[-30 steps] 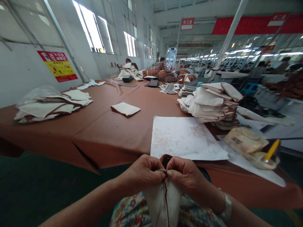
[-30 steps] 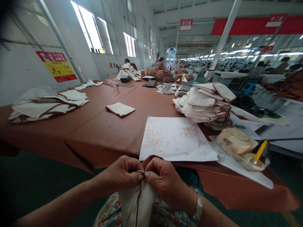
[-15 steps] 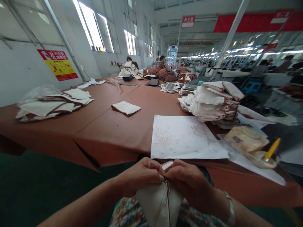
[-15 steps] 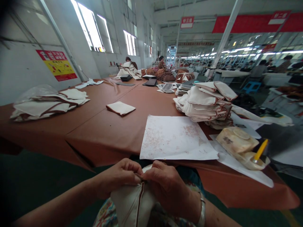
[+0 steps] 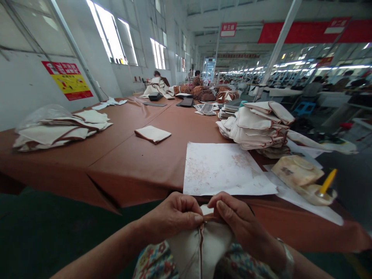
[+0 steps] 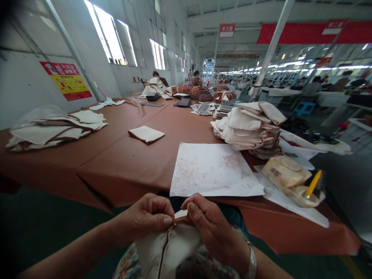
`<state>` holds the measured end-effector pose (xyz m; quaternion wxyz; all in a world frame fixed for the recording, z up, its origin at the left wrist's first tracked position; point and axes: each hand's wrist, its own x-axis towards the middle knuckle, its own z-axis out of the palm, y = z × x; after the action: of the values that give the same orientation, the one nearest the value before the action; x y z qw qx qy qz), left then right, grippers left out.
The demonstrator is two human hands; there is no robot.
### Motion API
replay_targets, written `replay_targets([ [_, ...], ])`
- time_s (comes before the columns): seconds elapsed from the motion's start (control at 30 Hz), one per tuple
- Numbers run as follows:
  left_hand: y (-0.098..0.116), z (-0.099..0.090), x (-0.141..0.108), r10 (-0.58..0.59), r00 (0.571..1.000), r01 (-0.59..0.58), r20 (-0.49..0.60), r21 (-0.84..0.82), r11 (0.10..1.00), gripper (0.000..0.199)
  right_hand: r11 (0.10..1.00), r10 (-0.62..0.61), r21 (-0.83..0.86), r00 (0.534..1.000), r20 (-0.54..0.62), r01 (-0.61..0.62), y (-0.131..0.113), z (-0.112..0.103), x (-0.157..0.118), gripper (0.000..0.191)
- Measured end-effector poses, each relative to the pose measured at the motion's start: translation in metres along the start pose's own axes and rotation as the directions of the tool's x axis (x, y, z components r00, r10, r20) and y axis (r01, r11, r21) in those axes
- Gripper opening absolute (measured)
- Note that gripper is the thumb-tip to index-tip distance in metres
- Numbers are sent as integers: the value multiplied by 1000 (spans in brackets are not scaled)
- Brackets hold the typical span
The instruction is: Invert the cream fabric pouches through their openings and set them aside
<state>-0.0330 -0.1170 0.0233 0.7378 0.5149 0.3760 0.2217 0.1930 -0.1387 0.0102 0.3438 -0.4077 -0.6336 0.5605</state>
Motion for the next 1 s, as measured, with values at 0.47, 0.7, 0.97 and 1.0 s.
replay_targets([
  [0.47,9,18,2,101,988,-71,-116,238,969,29,959,-138,-225,977,161,172,-1,-7,9,36],
  [0.7,18,19,-2,228,965,-139,-126,494,858,21,999,-49,9,972,232,48,-9,-11,13,37],
  [0.97,18,6,-13,428,900,-269,-81,669,693,15,956,110,253,979,173,-152,5,-8,11,36],
  [1.0,17,6,-13,466,883,-294,-51,715,635,14,947,124,273,977,171,-168,5,-8,11,36],
])
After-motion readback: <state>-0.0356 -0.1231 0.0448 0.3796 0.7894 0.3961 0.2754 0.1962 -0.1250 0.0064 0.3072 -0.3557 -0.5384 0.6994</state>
